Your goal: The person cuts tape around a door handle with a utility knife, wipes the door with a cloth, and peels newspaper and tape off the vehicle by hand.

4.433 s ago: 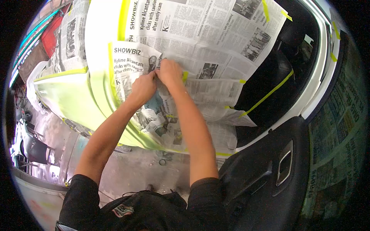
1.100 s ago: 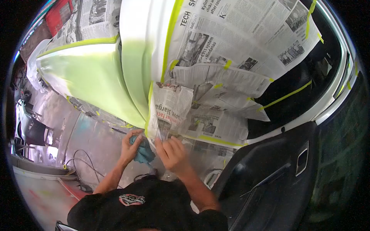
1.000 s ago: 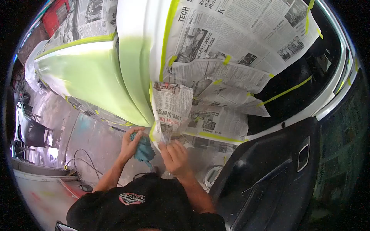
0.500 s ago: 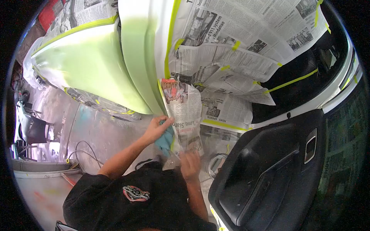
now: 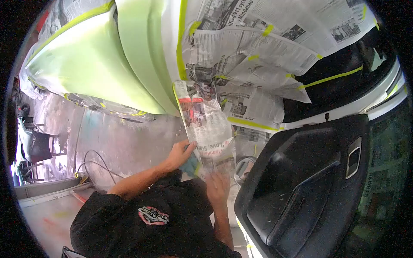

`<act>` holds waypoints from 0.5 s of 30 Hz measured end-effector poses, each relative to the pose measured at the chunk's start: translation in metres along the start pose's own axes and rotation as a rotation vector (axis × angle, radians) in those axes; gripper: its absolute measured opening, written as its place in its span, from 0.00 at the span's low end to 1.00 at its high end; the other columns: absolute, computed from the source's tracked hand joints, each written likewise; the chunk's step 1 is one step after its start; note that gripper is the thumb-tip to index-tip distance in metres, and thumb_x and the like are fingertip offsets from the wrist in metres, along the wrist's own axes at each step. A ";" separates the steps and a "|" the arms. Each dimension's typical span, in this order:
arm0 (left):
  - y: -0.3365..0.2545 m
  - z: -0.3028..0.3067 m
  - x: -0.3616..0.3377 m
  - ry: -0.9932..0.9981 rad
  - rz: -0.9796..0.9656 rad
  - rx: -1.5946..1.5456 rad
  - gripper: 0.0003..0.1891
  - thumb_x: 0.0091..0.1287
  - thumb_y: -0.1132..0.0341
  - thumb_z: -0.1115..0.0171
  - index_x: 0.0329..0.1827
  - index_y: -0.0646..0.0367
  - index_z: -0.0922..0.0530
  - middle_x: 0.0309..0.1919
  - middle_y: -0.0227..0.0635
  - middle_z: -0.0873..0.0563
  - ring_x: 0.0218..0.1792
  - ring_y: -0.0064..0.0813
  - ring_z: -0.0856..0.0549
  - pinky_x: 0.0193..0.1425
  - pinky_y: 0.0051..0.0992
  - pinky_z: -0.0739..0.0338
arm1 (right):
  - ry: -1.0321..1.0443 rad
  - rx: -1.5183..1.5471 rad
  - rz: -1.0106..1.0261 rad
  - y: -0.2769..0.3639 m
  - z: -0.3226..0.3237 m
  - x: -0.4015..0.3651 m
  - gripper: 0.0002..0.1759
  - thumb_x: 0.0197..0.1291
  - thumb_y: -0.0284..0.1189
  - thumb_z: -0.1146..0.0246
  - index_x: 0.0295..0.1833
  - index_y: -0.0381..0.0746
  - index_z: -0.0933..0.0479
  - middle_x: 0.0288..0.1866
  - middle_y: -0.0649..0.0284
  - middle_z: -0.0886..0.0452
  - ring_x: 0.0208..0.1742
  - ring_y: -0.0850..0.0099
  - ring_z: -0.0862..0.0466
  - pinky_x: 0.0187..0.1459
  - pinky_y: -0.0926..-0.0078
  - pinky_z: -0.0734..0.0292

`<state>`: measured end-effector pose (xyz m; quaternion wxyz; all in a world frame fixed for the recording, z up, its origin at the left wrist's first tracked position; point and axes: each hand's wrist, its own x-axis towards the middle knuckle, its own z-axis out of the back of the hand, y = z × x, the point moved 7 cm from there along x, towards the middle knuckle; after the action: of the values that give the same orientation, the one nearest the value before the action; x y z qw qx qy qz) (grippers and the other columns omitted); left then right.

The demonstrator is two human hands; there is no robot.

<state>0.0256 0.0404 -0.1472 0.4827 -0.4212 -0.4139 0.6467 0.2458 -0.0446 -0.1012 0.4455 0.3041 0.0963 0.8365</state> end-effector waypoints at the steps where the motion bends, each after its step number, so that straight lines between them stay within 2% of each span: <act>1: 0.003 -0.002 -0.004 0.011 0.020 0.026 0.21 0.79 0.53 0.42 0.48 0.68 0.15 0.34 0.60 0.13 0.36 0.56 0.12 0.43 0.43 0.20 | 0.022 0.012 -0.009 0.000 0.002 -0.002 0.19 0.62 0.26 0.31 0.59 0.39 0.17 0.54 0.56 0.15 0.60 0.50 0.16 0.74 0.41 0.34; 4: 0.014 -0.005 -0.010 -0.011 0.011 0.009 0.21 0.79 0.54 0.42 0.47 0.69 0.16 0.35 0.61 0.14 0.38 0.62 0.13 0.43 0.45 0.20 | 0.006 0.212 -0.293 -0.013 0.016 -0.013 0.22 0.66 0.32 0.35 0.63 0.33 0.23 0.57 0.50 0.16 0.61 0.48 0.17 0.76 0.42 0.36; 5: 0.019 -0.006 -0.011 -0.030 -0.003 -0.012 0.21 0.79 0.55 0.42 0.46 0.69 0.16 0.35 0.62 0.14 0.39 0.63 0.13 0.43 0.46 0.20 | -0.020 0.200 -0.270 -0.016 0.023 -0.017 0.25 0.70 0.35 0.39 0.65 0.30 0.27 0.58 0.45 0.18 0.62 0.45 0.18 0.74 0.44 0.34; 8: 0.046 -0.015 -0.016 0.070 0.107 0.123 0.19 0.81 0.56 0.42 0.54 0.68 0.16 0.39 0.55 0.10 0.39 0.37 0.09 0.47 0.38 0.18 | -0.152 0.220 -0.255 -0.025 0.039 -0.004 0.22 0.72 0.35 0.40 0.62 0.29 0.26 0.59 0.44 0.18 0.65 0.44 0.20 0.72 0.46 0.31; 9: 0.056 -0.020 -0.016 0.074 0.138 0.125 0.19 0.81 0.56 0.42 0.54 0.67 0.16 0.39 0.55 0.10 0.40 0.37 0.09 0.47 0.38 0.18 | -0.130 0.214 -0.187 -0.019 0.046 0.020 0.21 0.71 0.32 0.37 0.61 0.29 0.24 0.59 0.44 0.19 0.65 0.43 0.20 0.69 0.48 0.28; 11: 0.072 -0.035 -0.020 0.080 0.199 0.130 0.19 0.81 0.57 0.42 0.54 0.66 0.16 0.39 0.54 0.10 0.40 0.39 0.09 0.48 0.39 0.17 | -0.107 0.152 -0.208 -0.014 0.038 0.062 0.20 0.69 0.30 0.34 0.61 0.29 0.23 0.60 0.44 0.20 0.66 0.43 0.21 0.69 0.47 0.28; 12: 0.069 -0.040 -0.022 0.064 0.176 0.116 0.19 0.80 0.56 0.42 0.50 0.67 0.16 0.38 0.57 0.12 0.40 0.48 0.11 0.46 0.43 0.19 | -0.095 0.120 -0.220 -0.012 0.028 0.080 0.20 0.68 0.29 0.33 0.61 0.29 0.23 0.61 0.44 0.21 0.66 0.43 0.21 0.69 0.47 0.28; 14: 0.064 -0.049 -0.028 0.034 0.133 0.086 0.20 0.79 0.54 0.41 0.43 0.67 0.16 0.35 0.62 0.14 0.41 0.66 0.15 0.43 0.53 0.21 | -0.082 0.153 -0.182 -0.015 -0.010 0.111 0.30 0.61 0.35 0.25 0.63 0.32 0.24 0.65 0.44 0.25 0.70 0.39 0.26 0.71 0.42 0.31; 15: 0.077 -0.057 -0.029 0.036 0.146 0.075 0.19 0.78 0.55 0.40 0.44 0.67 0.15 0.36 0.62 0.14 0.42 0.66 0.15 0.44 0.52 0.21 | -0.064 0.136 -0.157 -0.007 -0.021 0.133 0.29 0.62 0.34 0.26 0.64 0.31 0.24 0.67 0.44 0.27 0.73 0.41 0.29 0.72 0.40 0.33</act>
<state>0.0632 0.0044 -0.2329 0.4570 -0.4436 -0.3486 0.6876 0.1828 0.0682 -0.0647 0.4908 0.3515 0.1621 0.7806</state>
